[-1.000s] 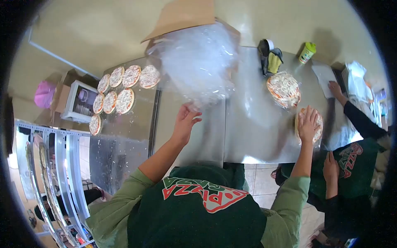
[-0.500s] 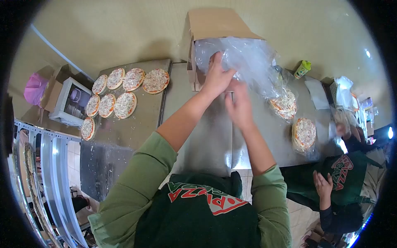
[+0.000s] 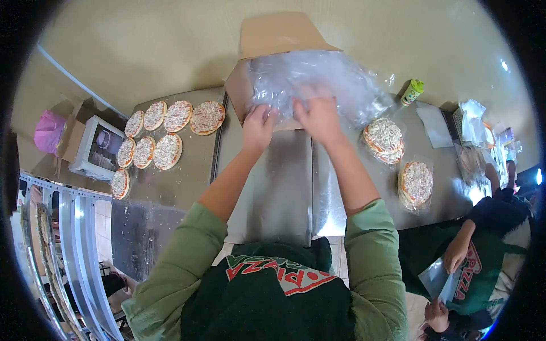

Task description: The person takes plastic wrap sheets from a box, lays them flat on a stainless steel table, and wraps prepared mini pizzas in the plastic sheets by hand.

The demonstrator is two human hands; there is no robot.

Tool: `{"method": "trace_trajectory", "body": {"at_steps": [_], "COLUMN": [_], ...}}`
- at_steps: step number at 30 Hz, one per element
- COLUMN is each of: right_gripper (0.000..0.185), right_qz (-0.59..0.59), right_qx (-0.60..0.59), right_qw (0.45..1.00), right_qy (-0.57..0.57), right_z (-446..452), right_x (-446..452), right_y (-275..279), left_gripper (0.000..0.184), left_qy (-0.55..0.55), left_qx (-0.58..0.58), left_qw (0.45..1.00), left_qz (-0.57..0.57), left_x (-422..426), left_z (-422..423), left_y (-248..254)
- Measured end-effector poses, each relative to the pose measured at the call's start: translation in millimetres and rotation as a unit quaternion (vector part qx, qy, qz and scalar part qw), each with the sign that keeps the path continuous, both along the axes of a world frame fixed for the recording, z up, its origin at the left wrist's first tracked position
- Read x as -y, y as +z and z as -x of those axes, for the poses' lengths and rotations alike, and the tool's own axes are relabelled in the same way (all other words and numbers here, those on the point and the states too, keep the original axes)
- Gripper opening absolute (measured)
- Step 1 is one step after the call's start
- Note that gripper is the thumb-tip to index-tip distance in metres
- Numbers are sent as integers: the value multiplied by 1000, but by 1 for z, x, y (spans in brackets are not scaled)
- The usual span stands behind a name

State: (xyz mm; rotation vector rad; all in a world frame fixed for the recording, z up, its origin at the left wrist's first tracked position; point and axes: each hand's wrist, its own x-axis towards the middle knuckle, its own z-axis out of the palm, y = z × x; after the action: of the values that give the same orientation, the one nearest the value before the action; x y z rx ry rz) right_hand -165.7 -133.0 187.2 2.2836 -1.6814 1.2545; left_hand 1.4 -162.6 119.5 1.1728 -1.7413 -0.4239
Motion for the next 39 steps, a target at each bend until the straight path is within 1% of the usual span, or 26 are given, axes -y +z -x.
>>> {"method": "trace_trajectory", "body": {"at_steps": [1, 3, 4, 6, 7, 8, 9, 10, 12, 15, 17, 18, 19, 20, 21, 24, 27, 28, 29, 30, 31, 32, 34, 35, 38, 39], "right_gripper": [39, 42, 44, 47, 49, 51, 51, 51, 52, 53, 54, 54, 55, 55, 56, 57, 58, 59, 58, 58, 53, 47, 42, 39, 24, 22], "right_qz": [12, -22, -39, -103, -133, -197, -229, -253, -254, -265, -276, -282, -287, -289, -294, -309, -328, -299, -201, -102, -229, -341, -474, -531, -530, -513], "right_qx": [-61, -17, 4, -28, -44, -11, 8, 18, 16, 12, 9, 7, 4, 2, 2, 6, 63, 107, 159, 194, 356, 502, 533, 542, 669, 682], "right_qw": [998, 998, 995, 992, 989, 978, 970, 964, 965, 963, 960, 959, 957, 957, 956, 951, 942, 948, 965, 968, 879, 738, 611, 540, 486, 484], "right_qy": [8, 59, 88, 64, 53, 69, 76, 78, 64, 52, 44, 39, 35, 30, 26, 20, 0, 10, 65, 125, 220, 296, 343, 364, 188, 192], "right_z": [-3, -14, -19, -25, -29, -34, -37, -40, -43, -45, -50, -53, -56, -59, -62, -71, -82, -85, -87, -89, -101, -112, -115, -115, -109, -105], "right_x": [-1, 5, 6, 5, 4, 12, 22, 30, 49, 75, 87, 92, 97, 99, 101, 97, 47, 20, -5, -31, -58, -79, -102, -108, -120, -125], "right_y": [-5, -19, -24, -15, -9, -11, -14, -18, -22, -26, -29, -30, -29, -30, -30, -30, -24, -25, -41, -57, -62, -66, -70, -70, -70, -81], "left_gripper": [21, 21, 23, 26, 27, 27, 28, 27, 26, 24, 18, 19, 23, 27, 33, 38, 40, 39, 39, 39, 33, 30, 23, 14, 15, 16], "left_qy": [5, 17, 5, -15, -14, -12, -10, 0, 20, 72, 60, 54, 14, -26, -66, -155, -186, -196, -206, -216, -190, -167, -127, -74, 23, 26], "left_qx": [-24, -74, -133, -249, -239, -228, -218, -192, -142, -166, -226, -257, -351, -440, -524, -687, -717, -712, -707, -702, -691, -661, -590, -512, -565, -557], "left_qw": [999, 995, 991, 958, 954, 949, 942, 954, 973, 983, 972, 965, 933, 887, 827, 664, 613, 606, 599, 590, 592, 620, 672, 744, 745, 756], "left_qz": [21, 60, -9, -141, -180, -218, -256, -232, -183, -8, -19, -25, -82, -138, -191, -253, -275, -295, -315, -335, -369, -388, -429, -423, -353, -343], "left_x": [-9, -26, -33, -44, -51, -58, -64, -69, -78, -109, -124, -128, -131, -133, -135, -136, -140, -142, -144, -145, -149, -153, -157, -164, -164, -165], "left_z": [-1, -2, -5, -12, -14, -15, -18, -24, -38, -48, -59, -65, -75, -87, -97, -115, -131, -137, -141, -143, -142, -143, -139, -137, -142, -149], "left_y": [-3, -6, -6, 5, 17, 31, 38, 34, 22, 41, 57, 60, 57, 50, 47, 46, 35, 29, 22, 16, 16, 4, -10, -14, -11, -19]}}
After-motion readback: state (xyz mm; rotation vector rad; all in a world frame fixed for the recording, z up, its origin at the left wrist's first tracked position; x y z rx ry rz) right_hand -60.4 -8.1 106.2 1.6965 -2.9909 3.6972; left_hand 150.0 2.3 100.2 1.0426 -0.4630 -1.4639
